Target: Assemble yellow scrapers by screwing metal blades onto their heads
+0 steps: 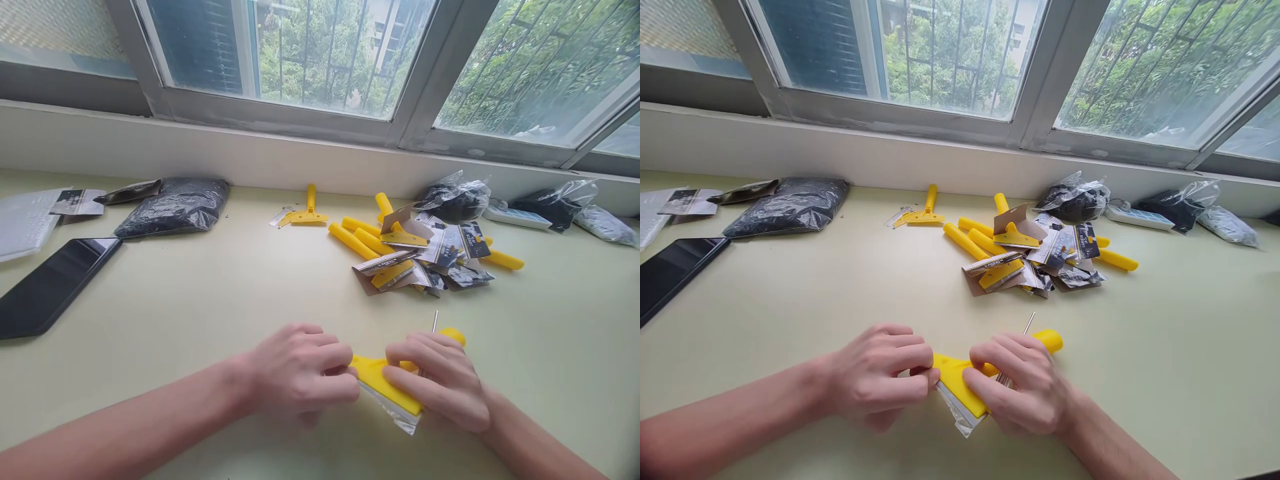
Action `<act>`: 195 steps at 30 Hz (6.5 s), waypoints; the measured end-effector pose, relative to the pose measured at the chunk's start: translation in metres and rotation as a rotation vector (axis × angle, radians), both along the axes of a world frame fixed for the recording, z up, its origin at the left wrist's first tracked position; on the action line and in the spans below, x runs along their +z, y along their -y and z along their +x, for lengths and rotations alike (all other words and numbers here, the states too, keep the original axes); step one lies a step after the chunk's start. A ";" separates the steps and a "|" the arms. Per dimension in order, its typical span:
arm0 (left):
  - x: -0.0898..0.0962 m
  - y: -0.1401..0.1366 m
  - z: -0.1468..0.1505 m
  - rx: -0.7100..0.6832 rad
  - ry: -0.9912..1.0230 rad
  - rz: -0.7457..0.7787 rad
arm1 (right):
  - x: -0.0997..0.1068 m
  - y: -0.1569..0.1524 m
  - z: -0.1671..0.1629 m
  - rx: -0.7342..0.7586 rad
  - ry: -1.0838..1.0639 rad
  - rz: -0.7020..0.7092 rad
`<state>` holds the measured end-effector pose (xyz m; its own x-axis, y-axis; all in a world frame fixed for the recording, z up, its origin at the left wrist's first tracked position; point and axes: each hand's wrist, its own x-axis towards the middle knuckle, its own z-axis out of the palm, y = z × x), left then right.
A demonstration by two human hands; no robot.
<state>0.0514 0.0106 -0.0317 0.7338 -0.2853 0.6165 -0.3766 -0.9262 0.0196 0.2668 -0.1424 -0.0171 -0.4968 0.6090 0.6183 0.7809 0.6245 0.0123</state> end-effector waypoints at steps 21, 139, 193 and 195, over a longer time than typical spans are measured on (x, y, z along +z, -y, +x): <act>0.004 0.007 0.005 0.053 -0.130 -0.223 | -0.002 0.001 -0.008 0.042 -0.131 -0.114; 0.002 0.012 0.006 -0.151 -0.234 -0.381 | 0.019 0.034 -0.004 -0.460 -1.670 -0.361; 0.000 -0.018 0.032 -0.052 -0.440 -2.126 | -0.003 -0.312 -0.016 -0.327 -0.770 -0.189; 0.000 -0.018 0.032 -0.044 -0.438 -2.131 | -0.003 -0.312 -0.017 -0.319 -0.756 -0.197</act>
<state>0.0830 0.0282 -0.0314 0.8914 0.3978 -0.2173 -0.0778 0.6066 0.7912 0.2495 0.1693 -0.0202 0.2224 0.7816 0.5828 0.6747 0.3082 -0.6707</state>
